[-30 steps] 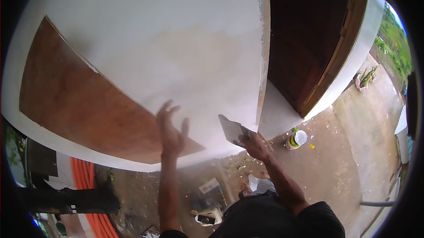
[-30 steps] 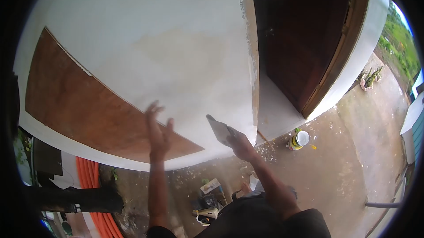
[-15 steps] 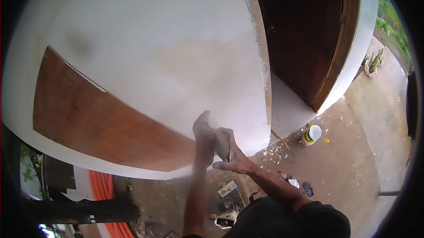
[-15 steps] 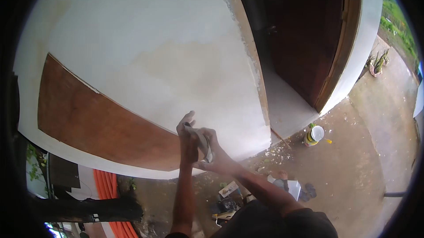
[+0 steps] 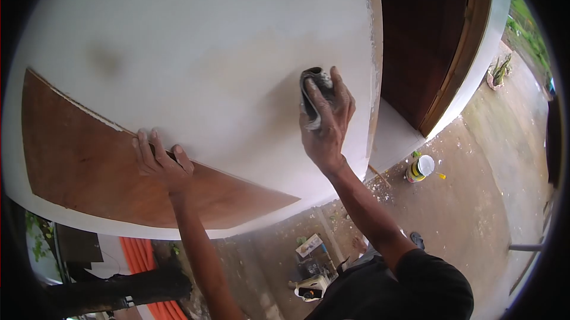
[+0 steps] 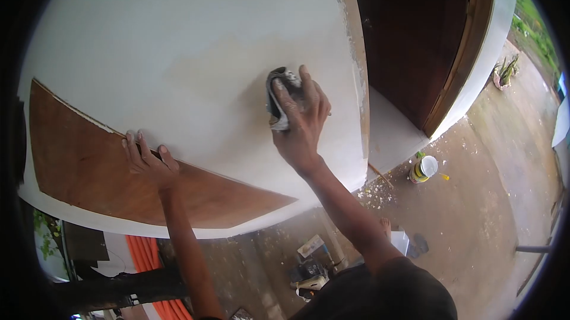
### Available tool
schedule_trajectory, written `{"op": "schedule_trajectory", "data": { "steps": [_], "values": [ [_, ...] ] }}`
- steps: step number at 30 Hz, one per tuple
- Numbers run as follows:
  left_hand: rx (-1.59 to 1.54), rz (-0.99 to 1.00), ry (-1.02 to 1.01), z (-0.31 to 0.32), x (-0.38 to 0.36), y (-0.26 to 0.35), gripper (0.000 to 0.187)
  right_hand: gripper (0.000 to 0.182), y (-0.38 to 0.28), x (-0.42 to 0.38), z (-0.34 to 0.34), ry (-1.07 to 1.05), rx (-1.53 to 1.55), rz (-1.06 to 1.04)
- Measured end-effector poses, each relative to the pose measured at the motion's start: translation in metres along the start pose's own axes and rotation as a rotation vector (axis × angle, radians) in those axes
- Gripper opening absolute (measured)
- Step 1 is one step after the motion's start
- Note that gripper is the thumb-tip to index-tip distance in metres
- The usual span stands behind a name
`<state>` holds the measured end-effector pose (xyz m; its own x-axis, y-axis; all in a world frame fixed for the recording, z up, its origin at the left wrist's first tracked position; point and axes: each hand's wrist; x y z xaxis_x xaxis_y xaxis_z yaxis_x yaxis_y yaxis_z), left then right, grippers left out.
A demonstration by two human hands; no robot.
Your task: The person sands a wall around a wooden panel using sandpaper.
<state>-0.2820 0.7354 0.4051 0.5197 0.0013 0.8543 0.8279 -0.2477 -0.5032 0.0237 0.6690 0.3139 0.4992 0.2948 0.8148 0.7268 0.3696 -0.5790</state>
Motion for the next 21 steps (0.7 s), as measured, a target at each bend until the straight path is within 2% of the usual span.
{"op": "schedule_trajectory", "data": {
  "steps": [3, 7, 9, 12, 14, 17, 18, 20, 21],
  "values": [
    [-0.043, 0.014, 0.029, 0.006, -0.002, -0.003, 0.049, 0.075, 0.007, -0.025, 0.027, -0.039, -0.159, -0.167],
    [0.053, 0.003, -0.034, 0.001, -0.006, -0.003, 0.049, 0.072, 0.069, -0.1, 0.004, -0.058, -0.297, 0.129],
    [0.062, -0.028, -0.029, 0.003, -0.005, -0.001, 0.049, 0.067, 0.07, -0.091, -0.008, -0.044, -0.33, 0.273],
    [0.025, -0.031, -0.01, 0.003, -0.01, 0.002, 0.049, 0.065, 0.013, -0.014, 0.001, 0.043, -0.143, 0.232],
    [0.021, -0.027, 0.011, 0.007, -0.008, -0.002, 0.049, 0.072, -0.025, -0.014, 0.022, -0.053, -0.12, 0.083],
    [0.036, -0.042, -0.005, 0.005, -0.009, 0.002, 0.048, 0.08, 0.011, -0.06, 0.024, -0.283, -0.204, -0.055],
    [0.042, -0.049, -0.017, 0.002, -0.01, 0.003, 0.048, 0.08, 0.03, -0.068, 0.015, -0.177, -0.213, -0.04],
    [0.054, -0.075, -0.017, 0.004, -0.007, 0.005, 0.048, 0.075, 0.053, -0.055, 0.008, -0.019, -0.245, 0.174],
    [0.052, -0.084, -0.021, 0.004, -0.008, 0.005, 0.048, 0.075, 0.042, -0.036, 0.003, -0.013, -0.246, 0.207]
  ]
}}
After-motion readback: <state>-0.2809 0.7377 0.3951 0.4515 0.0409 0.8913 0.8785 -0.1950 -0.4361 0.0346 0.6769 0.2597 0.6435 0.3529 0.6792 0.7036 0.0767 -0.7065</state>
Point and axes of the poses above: each hand's wrist, its own x-axis towards the middle knuckle, its own z-axis out of the palm, y = z × x
